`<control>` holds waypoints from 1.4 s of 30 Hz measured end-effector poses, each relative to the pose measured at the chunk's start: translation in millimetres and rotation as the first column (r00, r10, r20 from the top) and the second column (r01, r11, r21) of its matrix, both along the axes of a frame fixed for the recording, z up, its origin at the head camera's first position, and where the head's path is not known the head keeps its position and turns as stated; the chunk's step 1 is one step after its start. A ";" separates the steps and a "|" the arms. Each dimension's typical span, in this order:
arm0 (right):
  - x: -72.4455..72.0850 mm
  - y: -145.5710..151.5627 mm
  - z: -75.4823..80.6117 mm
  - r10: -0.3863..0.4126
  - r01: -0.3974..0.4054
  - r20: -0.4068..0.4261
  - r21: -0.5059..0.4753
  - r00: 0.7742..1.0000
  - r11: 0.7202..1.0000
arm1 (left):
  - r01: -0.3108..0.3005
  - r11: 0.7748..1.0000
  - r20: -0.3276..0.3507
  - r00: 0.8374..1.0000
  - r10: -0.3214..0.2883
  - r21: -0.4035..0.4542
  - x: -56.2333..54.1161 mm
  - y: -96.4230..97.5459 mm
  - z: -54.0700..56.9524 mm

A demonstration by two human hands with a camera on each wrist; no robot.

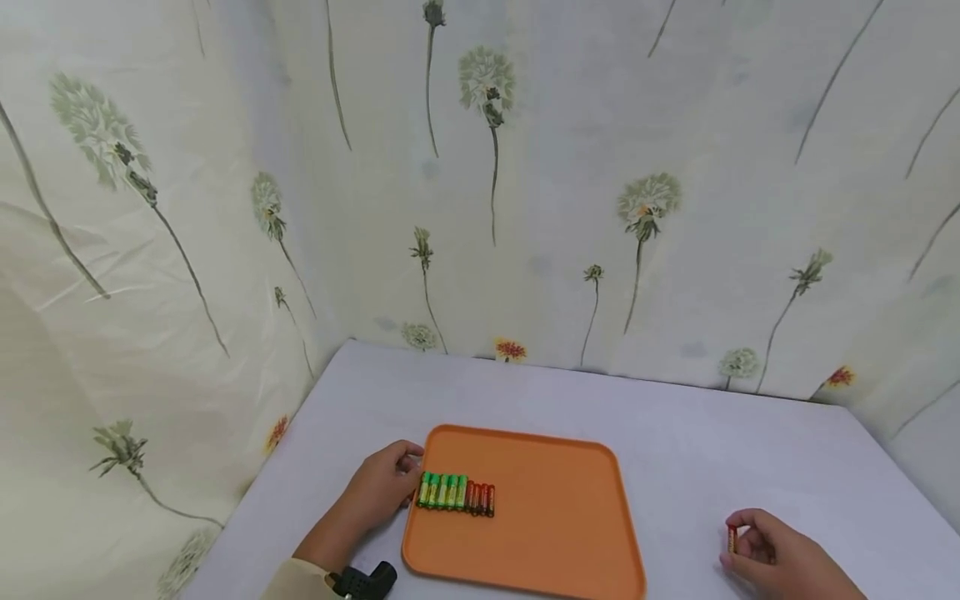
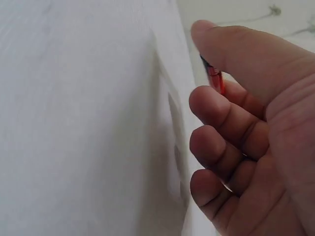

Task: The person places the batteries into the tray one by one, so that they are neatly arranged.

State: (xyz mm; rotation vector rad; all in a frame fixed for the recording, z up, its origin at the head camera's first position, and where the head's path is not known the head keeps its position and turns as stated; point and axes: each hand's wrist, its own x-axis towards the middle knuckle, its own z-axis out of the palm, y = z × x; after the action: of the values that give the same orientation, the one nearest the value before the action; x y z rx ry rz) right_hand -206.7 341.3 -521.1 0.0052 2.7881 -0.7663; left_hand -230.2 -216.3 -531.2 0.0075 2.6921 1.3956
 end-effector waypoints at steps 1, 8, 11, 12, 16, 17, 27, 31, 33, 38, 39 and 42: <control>-0.2 -2.1 2.6 0.001 -0.001 -0.012 0.004 1.000 1.000 | -0.001 1.000 -0.002 1.000 0.001 -0.001 -0.4 -0.2 0.1; -3.9 -16.8 18.2 0.039 -0.039 -0.093 0.005 0.995 0.999 | -0.020 1.000 -0.002 1.000 0.020 -0.004 -2.6 -1.5 -0.9; -4.9 -24.4 23.4 0.087 -0.087 -0.139 0.008 0.987 0.996 | -0.022 1.000 0.001 1.000 0.022 -0.001 -2.5 -1.6 -1.7; -4.6 -27.2 24.5 0.095 -0.095 -0.153 0.005 0.984 0.995 | -0.022 1.000 0.002 1.000 0.022 0.000 -2.3 -1.4 -2.1; -5.1 -38.2 25.9 0.134 -0.140 -0.245 -0.007 0.960 0.990 | -0.016 1.000 0.009 1.000 0.016 0.007 -1.2 -0.5 -2.5; -5.6 -41.1 26.0 0.137 -0.145 -0.261 -0.012 0.956 0.989 | -0.015 1.000 0.010 1.000 0.015 0.007 -0.9 -0.2 -2.5; -16.0 -71.6 32.8 0.177 -0.200 -0.289 -0.052 0.941 0.979 | -0.021 1.000 0.001 1.000 0.021 -0.012 -0.4 0.5 -1.1; -19.9 -84.7 36.3 0.183 -0.211 -0.262 -0.084 0.948 0.974 | -0.019 1.000 0.009 1.000 0.019 -0.008 -0.2 0.9 -1.2; -22.2 -92.4 37.4 0.185 -0.214 -0.240 -0.101 0.953 0.972 | -0.019 1.000 0.011 1.000 0.019 -0.007 0.0 1.1 -1.2; -29.5 -111.9 39.3 0.201 -0.232 -0.213 -0.135 0.956 0.963 | -0.024 1.000 0.010 1.000 0.024 -0.013 0.2 1.5 -0.9; -30.9 -115.5 39.5 0.207 -0.239 -0.212 -0.138 0.955 0.961 | -0.024 1.000 0.010 1.000 0.024 -0.015 0.1 1.8 -1.0; -34.2 -125.0 39.7 0.233 -0.266 -0.210 -0.145 0.950 0.953 | -0.018 1.000 0.003 1.000 0.018 -0.018 -0.2 2.1 -0.7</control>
State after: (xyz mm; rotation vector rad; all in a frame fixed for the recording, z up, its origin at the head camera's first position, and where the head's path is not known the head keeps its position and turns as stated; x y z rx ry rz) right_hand -240.9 216.3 -481.4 -0.4692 2.8090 -0.9815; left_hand -230.4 -214.2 -531.8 -0.0209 2.7090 1.3745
